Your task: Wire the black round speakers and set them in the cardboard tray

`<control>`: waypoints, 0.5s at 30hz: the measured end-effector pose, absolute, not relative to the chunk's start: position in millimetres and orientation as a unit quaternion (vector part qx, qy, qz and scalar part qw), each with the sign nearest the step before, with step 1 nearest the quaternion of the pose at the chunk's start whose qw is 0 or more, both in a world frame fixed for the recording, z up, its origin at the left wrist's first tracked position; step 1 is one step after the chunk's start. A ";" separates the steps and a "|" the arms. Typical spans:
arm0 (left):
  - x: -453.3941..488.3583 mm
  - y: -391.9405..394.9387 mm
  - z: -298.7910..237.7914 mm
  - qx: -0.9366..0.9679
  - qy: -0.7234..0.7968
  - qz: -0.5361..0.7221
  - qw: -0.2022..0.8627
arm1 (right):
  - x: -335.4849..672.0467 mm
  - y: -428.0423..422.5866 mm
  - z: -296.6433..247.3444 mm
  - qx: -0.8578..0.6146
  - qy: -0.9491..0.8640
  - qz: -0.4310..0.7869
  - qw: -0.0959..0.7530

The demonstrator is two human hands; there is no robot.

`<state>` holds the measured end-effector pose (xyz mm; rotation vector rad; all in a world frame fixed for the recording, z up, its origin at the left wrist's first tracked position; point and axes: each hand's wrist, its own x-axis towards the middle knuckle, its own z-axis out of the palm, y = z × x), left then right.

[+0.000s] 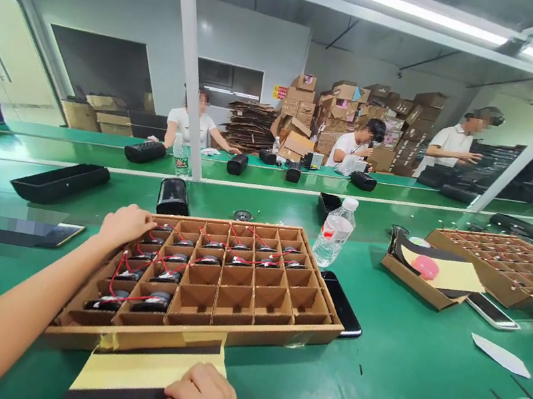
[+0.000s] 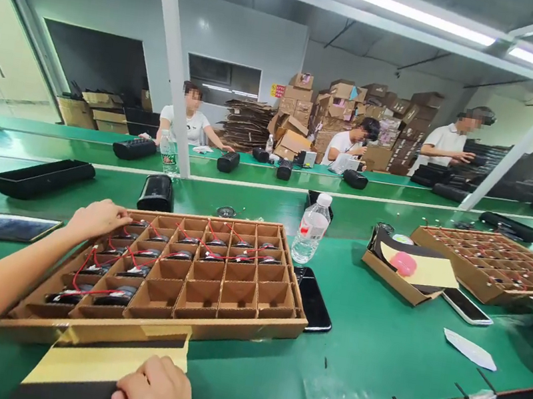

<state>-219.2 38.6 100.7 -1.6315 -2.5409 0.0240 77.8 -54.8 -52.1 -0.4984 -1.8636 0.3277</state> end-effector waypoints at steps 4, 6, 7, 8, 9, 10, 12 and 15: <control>-207.3 45.9 94.3 -0.522 -0.843 0.041 0.126 | 80.8 -61.8 -41.5 -0.231 -0.830 0.182 0.473; -201.9 51.5 91.3 -0.521 -0.840 0.053 0.138 | 70.8 -65.3 -39.2 -0.224 -0.866 0.170 0.413; -199.7 53.7 90.2 -0.521 -0.840 0.057 0.141 | 61.3 -67.3 -38.2 -0.213 -0.891 0.157 0.370; -198.0 55.0 89.6 -0.520 -0.840 0.059 0.143 | 49.4 -69.7 -36.9 -0.198 -0.915 0.141 0.322; -196.7 55.0 89.6 -0.517 -0.842 0.058 0.143 | 35.8 -72.6 -35.5 -0.179 -0.936 0.123 0.276; -195.8 53.8 90.4 -0.514 -0.844 0.055 0.141 | 21.8 -76.0 -33.9 -0.159 -0.952 0.107 0.239; -194.3 48.5 94.4 -0.512 -0.848 0.035 0.133 | -2.9 -82.4 -30.3 -0.136 -0.964 0.083 0.215; -188.2 44.8 104.5 -0.513 -0.850 -0.028 0.114 | -18.2 -81.2 -23.0 -0.200 -0.948 0.059 0.241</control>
